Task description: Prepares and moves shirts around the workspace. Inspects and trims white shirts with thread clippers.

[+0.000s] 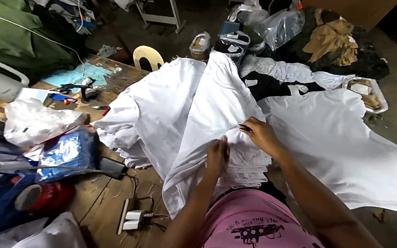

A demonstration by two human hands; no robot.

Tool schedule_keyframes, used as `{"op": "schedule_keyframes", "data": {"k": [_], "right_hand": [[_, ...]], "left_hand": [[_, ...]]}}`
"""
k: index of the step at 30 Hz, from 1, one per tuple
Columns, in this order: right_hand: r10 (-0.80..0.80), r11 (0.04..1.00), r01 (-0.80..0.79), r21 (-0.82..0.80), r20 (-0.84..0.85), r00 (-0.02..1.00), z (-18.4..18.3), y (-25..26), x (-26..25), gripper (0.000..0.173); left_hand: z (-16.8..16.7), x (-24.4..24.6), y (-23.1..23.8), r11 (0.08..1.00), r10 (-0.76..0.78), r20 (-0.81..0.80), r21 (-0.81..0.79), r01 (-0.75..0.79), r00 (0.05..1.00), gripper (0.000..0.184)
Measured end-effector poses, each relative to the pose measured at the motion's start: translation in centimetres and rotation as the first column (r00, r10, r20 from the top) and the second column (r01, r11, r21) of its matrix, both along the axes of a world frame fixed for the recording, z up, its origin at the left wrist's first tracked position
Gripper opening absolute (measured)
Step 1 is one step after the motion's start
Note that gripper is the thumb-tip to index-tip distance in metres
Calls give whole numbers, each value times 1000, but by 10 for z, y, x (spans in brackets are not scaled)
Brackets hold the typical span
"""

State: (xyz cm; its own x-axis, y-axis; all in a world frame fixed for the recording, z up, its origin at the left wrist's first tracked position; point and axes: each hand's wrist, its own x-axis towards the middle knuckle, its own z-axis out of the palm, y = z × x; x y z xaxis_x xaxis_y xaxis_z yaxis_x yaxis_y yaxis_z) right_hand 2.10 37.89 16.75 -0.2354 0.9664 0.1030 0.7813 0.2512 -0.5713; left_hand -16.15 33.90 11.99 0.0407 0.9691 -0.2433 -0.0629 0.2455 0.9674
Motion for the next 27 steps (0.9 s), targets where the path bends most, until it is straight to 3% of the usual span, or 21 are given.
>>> {"op": "schedule_keyframes", "data": {"k": [2,4,8,12,16,17,19,21,22,25,26,27], "right_hand": [[-16,1000,16,-5,19,1000,-8,-3,0,16],[-12,1000,12,-22,22,1000,-12,-9,-3,19],[109,970,-101,-222,20,994,-8,-19,-15,40],[203,960,-180,-213,92,975,-14,-24,-19,36],[117,985,-118,-124,-11,993,-24,-24,-20,36],[89,991,-95,-96,-67,994,-27,-24,-22,35],[52,995,-63,-74,-142,988,-31,-22,-25,34],[26,997,-38,-62,-182,983,-34,-22,-23,35],[9,999,-18,-41,-211,977,-37,-22,-21,35],[-68,991,104,89,-343,937,-39,-22,-11,31],[-85,978,151,144,-386,918,-36,-21,-6,31],[-95,964,188,188,-417,904,-30,-19,1,31]], "left_hand": [[-5,-6,-25,996,-60,-220,47,72,974,33],[-6,-13,-42,990,-78,-337,82,112,938,33],[-1,-24,-60,963,-180,-484,93,254,856,34],[-2,-26,-68,930,-208,-589,127,344,781,30],[2,-26,-48,926,161,-735,344,157,658,34],[5,-29,-39,934,195,-766,335,122,612,36],[19,-31,-24,988,34,-819,115,107,573,42],[26,-28,-16,979,-187,-795,-100,178,577,49],[22,-25,-15,961,-253,-773,-131,244,581,49],[17,-13,-15,902,-331,-700,-39,429,632,36],[23,-14,-12,911,-296,-613,48,409,732,29],[35,-22,-7,944,-230,-410,125,304,883,23]]}}
